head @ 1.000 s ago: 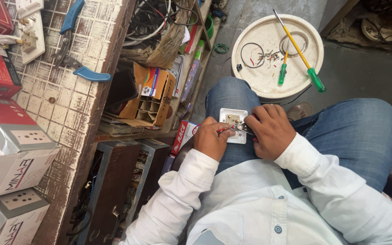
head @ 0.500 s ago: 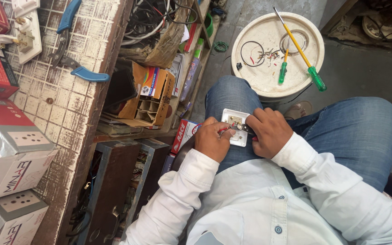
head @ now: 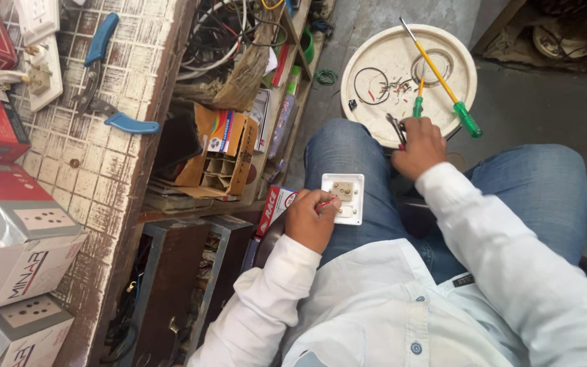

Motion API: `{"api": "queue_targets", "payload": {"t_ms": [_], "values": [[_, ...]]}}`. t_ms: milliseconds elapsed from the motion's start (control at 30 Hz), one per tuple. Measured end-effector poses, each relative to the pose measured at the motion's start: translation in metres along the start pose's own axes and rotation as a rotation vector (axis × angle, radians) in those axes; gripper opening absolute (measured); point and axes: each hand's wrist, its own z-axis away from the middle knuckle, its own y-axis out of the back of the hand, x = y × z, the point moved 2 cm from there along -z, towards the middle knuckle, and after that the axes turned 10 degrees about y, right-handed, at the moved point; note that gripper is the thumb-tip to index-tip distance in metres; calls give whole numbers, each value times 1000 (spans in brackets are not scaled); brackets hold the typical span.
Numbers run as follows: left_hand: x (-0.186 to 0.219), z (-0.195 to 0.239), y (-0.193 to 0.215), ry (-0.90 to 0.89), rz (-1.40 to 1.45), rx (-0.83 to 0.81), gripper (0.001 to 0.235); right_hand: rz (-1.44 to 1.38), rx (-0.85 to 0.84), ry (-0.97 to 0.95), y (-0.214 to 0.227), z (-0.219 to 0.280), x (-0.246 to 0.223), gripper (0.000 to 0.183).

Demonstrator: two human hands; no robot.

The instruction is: The person is wiring a small white electrical component, likely a switch or socket, while sitting cross-legged. They use a screwdriver to tighten screws and pliers to strip and cut red wires, connecting them to the terminals on the component.

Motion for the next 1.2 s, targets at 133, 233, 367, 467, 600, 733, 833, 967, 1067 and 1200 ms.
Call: {"api": "queue_targets", "payload": {"t_ms": [133,233,367,467,600,733,833,967,1067,1200], "values": [[4,5,4,184,71,-37,28,252,11,30,-43,-25,35,55],[10,11,11,236,168,-38,35,346,81,98,-68,-35,65,66],[24,29,21,11,295,64,23,295,69,137,-67,-48,78,81],[47,56,28,-84,351,67,19,-98,248,352,-25,-39,28,29],[93,93,33,-375,189,195,36,-672,-124,21,41,62,-30,24],[124,103,28,-427,164,286,49,-947,-554,-106,35,113,-60,30],[123,103,19,-415,353,139,56,-983,-597,-219,20,119,-58,29],[106,96,3,-391,475,-22,49,-978,-567,-335,16,110,-45,28],[91,87,-12,-379,508,-266,49,-972,-537,-420,25,116,-36,28],[79,81,-24,-312,671,-482,39,-955,-505,-515,38,131,-31,27]]}}
